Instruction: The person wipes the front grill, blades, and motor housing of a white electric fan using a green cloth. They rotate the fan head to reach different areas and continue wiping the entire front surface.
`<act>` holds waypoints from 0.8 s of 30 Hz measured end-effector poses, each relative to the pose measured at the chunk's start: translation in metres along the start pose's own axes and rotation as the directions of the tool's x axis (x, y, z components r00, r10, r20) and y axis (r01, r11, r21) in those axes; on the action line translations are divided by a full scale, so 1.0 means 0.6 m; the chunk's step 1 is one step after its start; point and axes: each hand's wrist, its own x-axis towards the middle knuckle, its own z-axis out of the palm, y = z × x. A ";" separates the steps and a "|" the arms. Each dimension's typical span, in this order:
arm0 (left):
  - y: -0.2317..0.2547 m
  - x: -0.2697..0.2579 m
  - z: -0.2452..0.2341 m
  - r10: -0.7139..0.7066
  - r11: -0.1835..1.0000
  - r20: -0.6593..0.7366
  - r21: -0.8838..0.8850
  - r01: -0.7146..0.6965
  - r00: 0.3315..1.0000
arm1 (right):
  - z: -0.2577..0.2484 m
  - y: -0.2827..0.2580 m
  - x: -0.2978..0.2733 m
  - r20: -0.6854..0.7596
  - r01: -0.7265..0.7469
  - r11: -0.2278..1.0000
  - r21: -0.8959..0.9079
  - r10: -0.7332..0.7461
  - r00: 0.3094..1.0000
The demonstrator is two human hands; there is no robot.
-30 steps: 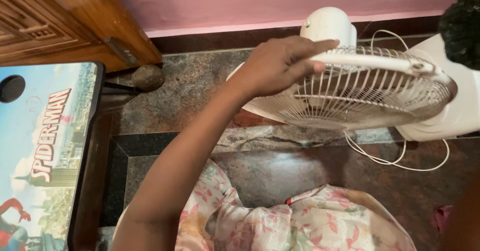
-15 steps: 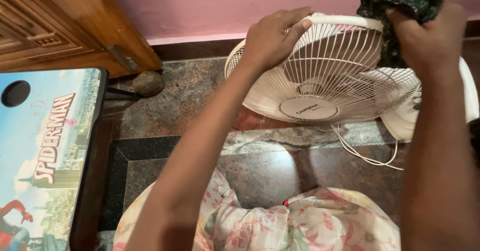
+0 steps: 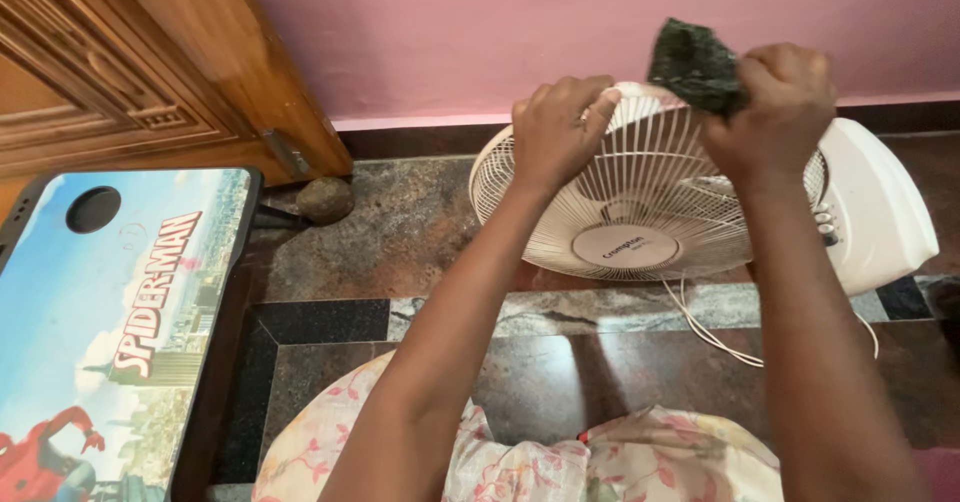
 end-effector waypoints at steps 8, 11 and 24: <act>0.061 -0.002 -0.001 -0.166 0.985 0.152 0.077 0.156 0.974 | -0.008 0.044 -0.015 0.031 -0.201 0.971 0.130 0.199 0.980; 0.034 0.009 -0.025 -0.124 0.991 0.321 -0.004 0.132 0.939 | -0.014 0.068 -0.023 0.136 -0.328 0.890 0.316 0.300 0.944; -0.112 0.024 -0.041 -0.043 0.922 0.356 -0.347 0.175 0.934 | 0.057 0.185 -0.409 0.724 -0.534 -0.522 0.665 0.626 0.291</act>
